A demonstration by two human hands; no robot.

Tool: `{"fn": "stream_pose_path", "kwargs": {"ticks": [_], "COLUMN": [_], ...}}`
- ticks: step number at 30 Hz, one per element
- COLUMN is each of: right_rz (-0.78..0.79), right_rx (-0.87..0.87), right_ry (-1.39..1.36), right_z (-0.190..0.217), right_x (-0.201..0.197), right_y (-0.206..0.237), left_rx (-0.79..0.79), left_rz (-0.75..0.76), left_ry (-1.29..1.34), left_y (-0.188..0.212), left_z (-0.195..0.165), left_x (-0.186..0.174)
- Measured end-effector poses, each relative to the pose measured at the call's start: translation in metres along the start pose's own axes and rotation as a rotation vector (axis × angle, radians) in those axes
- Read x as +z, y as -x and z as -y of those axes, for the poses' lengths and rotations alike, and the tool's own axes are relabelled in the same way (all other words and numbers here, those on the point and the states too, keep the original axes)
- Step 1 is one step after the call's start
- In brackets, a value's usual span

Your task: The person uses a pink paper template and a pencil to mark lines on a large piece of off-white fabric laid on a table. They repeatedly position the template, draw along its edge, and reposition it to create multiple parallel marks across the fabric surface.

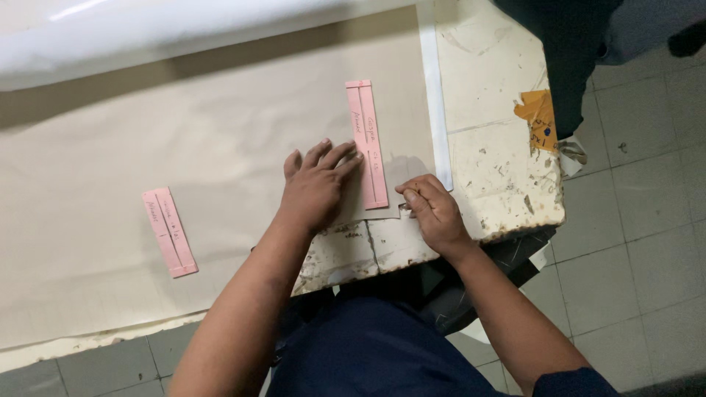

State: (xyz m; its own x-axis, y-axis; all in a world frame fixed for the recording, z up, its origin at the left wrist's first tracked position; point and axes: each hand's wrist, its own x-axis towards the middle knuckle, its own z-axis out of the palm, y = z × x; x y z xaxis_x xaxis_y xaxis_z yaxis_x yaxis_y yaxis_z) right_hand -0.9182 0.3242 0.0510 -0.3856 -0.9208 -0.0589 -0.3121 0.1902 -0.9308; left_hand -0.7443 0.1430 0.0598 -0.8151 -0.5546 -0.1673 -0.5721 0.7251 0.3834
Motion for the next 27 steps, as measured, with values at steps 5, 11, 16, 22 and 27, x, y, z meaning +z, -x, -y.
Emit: {"fn": "stream_pose_path", "kwargs": {"ticks": [5,11,16,22,27], "right_rz": [0.004,-0.033,-0.018,-0.056,-0.009], "right_rx": [-0.066,-0.046,0.011,-0.066,-0.051], "right_ry": [-0.101,0.218,0.449,0.566,0.519], "right_z": [0.005,0.010,0.015,0.014,0.012], "right_x": [0.001,0.007,0.015,0.019,0.016], "right_y": [-0.002,-0.006,-0.010,-0.016,-0.017], "left_rx": [-0.003,0.050,0.205,0.474,0.410], "left_rz": [0.153,-0.014,-0.312,-0.163,-0.188], "left_ry": [-0.060,-0.089,-0.041,0.055,0.031], "left_y": [-0.011,-0.003,0.032,0.098,0.111], "left_z": [-0.008,-0.010,-0.003,-0.010,-0.002], "left_x": [-0.027,-0.014,0.023,0.055,0.056]}}
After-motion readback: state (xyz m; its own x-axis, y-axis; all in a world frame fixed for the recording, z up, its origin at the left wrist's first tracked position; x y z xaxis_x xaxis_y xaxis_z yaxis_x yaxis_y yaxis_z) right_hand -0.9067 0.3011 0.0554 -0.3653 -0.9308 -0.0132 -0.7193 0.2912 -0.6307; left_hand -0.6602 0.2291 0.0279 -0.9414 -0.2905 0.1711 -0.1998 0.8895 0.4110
